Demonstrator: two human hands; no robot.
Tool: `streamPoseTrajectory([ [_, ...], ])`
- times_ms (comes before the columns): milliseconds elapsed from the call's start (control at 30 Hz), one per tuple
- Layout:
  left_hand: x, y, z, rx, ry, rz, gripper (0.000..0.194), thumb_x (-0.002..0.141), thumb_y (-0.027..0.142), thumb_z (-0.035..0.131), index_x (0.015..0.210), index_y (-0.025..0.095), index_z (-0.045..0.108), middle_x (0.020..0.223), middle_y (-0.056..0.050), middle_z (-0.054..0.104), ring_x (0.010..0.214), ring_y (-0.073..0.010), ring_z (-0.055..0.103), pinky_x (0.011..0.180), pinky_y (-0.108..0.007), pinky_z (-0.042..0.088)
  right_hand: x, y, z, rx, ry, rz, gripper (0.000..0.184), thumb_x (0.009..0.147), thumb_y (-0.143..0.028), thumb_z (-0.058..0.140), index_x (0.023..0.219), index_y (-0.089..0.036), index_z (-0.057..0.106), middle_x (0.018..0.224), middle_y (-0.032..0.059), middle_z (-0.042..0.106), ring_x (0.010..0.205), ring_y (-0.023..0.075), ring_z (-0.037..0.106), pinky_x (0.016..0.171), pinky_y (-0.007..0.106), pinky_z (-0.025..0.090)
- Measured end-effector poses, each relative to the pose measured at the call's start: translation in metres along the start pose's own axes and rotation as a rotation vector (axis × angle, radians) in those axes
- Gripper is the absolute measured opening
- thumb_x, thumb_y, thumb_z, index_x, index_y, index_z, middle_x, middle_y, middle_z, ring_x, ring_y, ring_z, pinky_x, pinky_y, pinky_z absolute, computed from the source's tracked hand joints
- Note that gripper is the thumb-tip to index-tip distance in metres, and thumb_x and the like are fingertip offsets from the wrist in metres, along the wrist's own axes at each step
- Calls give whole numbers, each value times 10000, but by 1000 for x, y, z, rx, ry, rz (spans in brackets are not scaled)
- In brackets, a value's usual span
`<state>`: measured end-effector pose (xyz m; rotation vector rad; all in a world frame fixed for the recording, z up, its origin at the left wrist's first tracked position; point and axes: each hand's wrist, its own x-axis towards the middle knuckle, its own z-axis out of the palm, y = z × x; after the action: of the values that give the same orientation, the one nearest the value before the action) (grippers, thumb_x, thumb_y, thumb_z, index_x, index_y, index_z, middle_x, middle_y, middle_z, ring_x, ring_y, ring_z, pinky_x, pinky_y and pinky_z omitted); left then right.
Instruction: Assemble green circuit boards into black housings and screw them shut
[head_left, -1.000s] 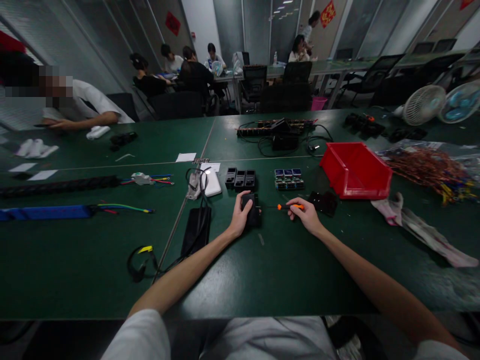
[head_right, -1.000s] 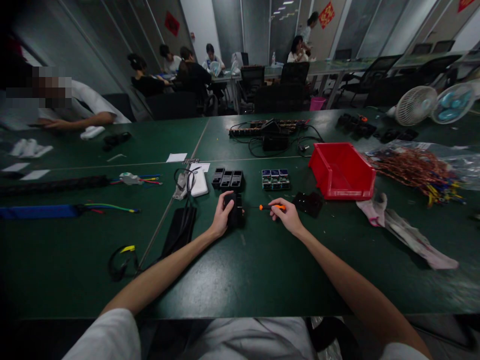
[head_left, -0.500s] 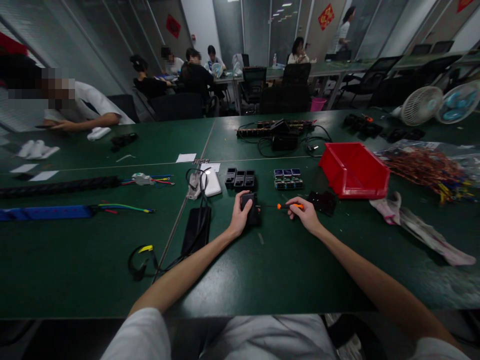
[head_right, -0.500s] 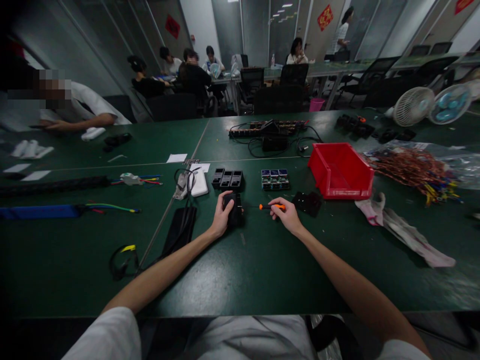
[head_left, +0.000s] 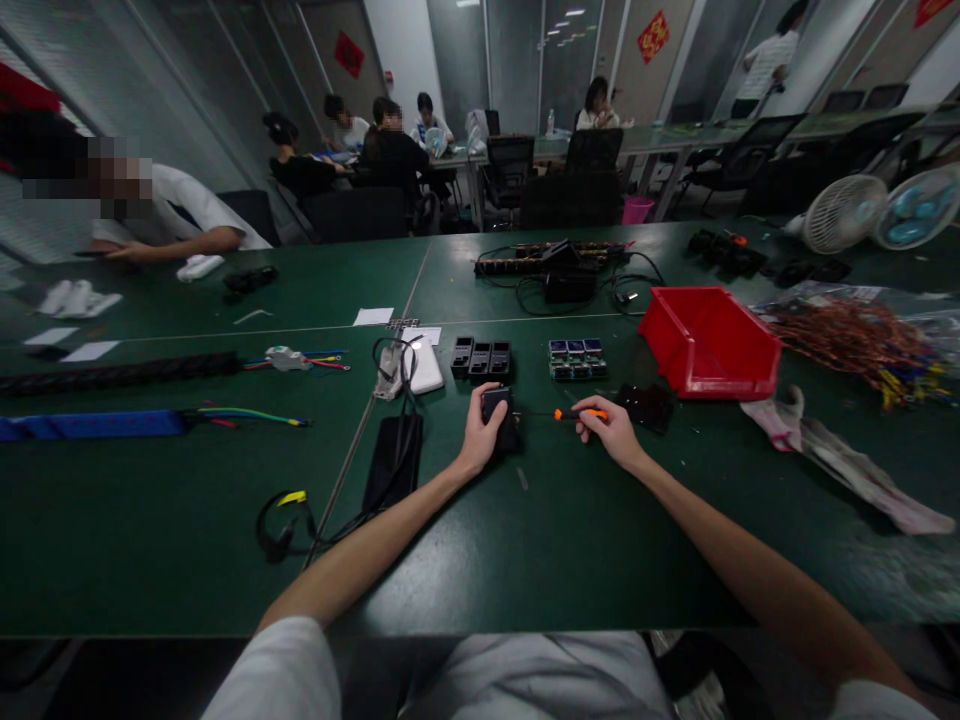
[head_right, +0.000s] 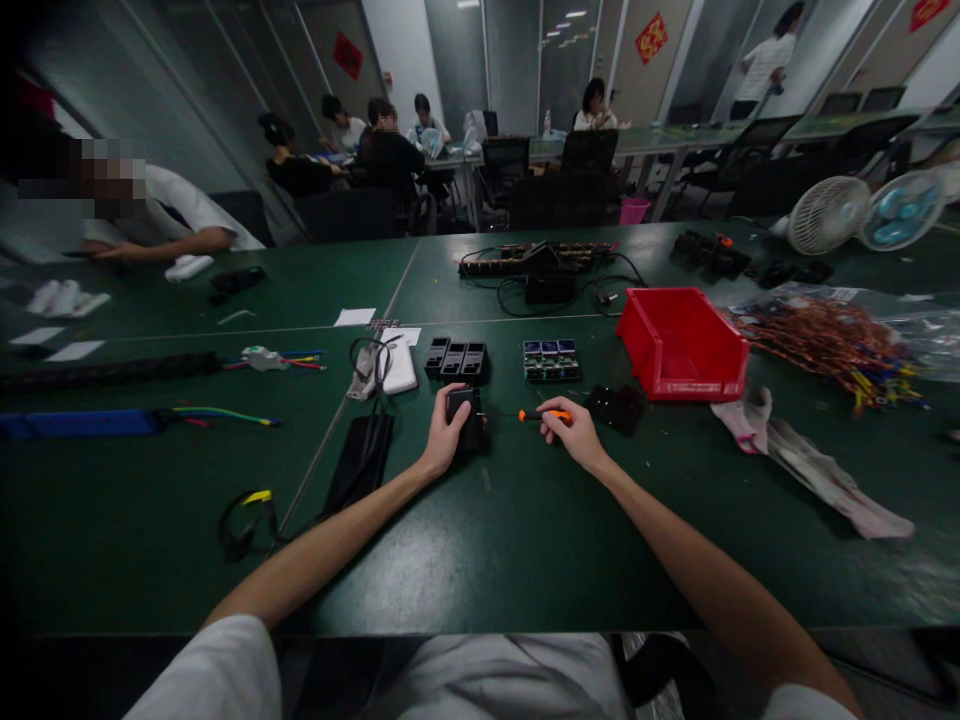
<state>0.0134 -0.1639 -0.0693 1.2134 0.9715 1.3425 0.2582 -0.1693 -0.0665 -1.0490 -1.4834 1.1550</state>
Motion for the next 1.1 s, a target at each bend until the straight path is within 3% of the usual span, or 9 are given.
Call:
streamPoseTrajectory([
  [200,-1,1,2,43,-15,17,451,824,423,578,1214,273,409,1039,-34,514,712,-113,612,597,-244,539,3,4,-2,152,-52,52,379,868,-466,513,942,-118,645,697,71,674,523,149,599,517,289,473],
  [400,-2,0,2,103,-27,31,474,833,414,565,1252,271,396,1060,-41,504,770,-120,590,674,-267,524,3,-4,1,13,-14,95,394,840,-481,559,952,-122,677,625,27,625,453,101,509,433,237,397],
  [567,-4,5,1,269,-17,134,647,738,337,694,1298,261,378,1022,-31,504,874,-146,543,845,-317,469,2,-6,2,-80,-19,54,343,826,-457,592,913,-140,690,646,16,620,488,95,502,481,240,411],
  [833,-4,4,3,269,-48,148,664,724,297,701,1286,255,350,994,-25,491,820,-140,548,811,-316,456,3,-3,0,-106,-19,20,354,804,-454,615,956,-143,691,706,45,659,543,117,531,529,267,453],
  [1100,-3,2,2,321,-17,179,611,737,284,685,1263,257,376,1001,-18,484,860,-138,497,825,-288,415,5,1,-2,144,-30,90,416,872,-482,503,975,-120,679,744,79,683,592,141,589,569,277,466],
])
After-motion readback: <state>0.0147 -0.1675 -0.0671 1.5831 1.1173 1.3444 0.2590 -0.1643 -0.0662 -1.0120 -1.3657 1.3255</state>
